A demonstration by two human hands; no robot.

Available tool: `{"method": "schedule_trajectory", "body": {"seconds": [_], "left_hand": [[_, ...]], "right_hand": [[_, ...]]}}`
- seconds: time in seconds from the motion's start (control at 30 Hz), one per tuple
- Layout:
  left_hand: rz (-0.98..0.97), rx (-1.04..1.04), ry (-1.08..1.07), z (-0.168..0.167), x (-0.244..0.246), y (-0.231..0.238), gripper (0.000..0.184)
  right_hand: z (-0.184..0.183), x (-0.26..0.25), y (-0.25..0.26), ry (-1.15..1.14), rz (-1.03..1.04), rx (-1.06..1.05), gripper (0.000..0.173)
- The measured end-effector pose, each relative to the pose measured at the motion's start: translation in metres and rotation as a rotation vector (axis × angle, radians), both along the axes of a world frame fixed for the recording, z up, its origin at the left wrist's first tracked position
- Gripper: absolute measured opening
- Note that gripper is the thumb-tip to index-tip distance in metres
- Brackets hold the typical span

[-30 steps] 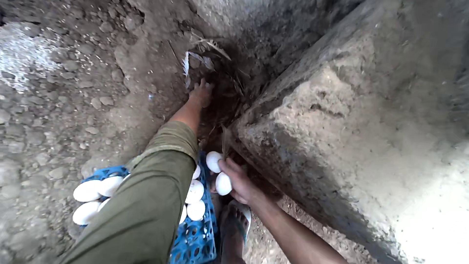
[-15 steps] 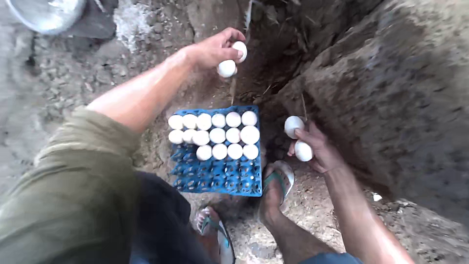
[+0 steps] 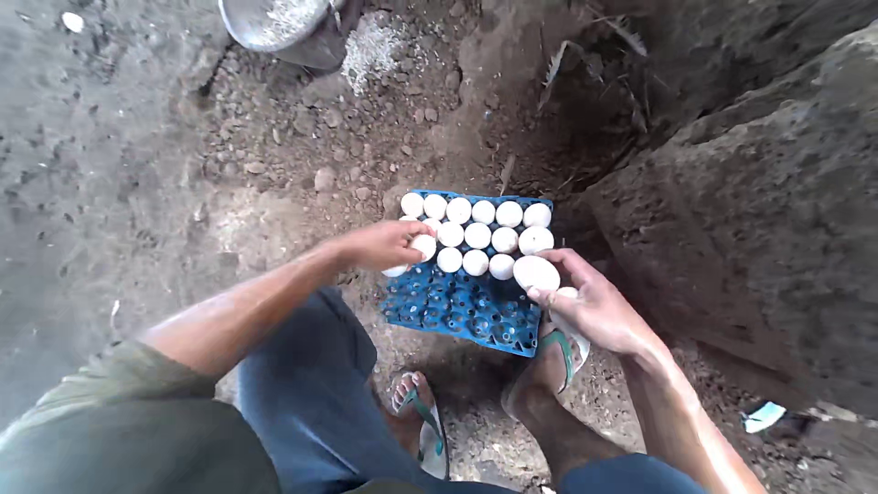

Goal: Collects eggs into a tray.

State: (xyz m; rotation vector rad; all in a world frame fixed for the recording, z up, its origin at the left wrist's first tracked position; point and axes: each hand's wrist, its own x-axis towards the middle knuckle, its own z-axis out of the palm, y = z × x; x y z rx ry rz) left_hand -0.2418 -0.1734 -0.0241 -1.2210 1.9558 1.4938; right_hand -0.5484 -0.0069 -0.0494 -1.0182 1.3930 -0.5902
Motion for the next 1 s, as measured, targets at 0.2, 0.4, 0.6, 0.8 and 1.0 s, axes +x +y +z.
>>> {"method": "schedule_trajectory", "body": {"seconds": [0.2, 0.4, 0.6, 0.8, 1.0], "left_hand": [[-0.236, -0.198, -0.003, -0.036, 0.008, 0.004, 0.040], [0.254, -0.218, -0.054, -0.023, 0.030, 0.005, 0.029], [0.833, 0.160, 0.017, 0.016, 0.054, -0.007, 0.033], [0.640, 0.221, 0.146, 0.029, 0.087, 0.006, 0.016], [0.191, -0.074, -0.152, -0.004, 0.076, 0.028, 0.039]], "right_hand": [[0.024, 0.017, -0.031, 0.276, 0.214, -0.078, 0.056], [0.061, 0.063, -0.092, 0.511, 0.606, -0.301, 0.049], [0.037, 0.166, -0.143, 0.691, 1.032, -0.333, 0.040], [-0.013, 0.205, -0.156, 0.789, 1.085, -0.254, 0.048], [-0.021, 0.177, -0.131, 0.411, 0.776, -0.380, 0.025]]}}
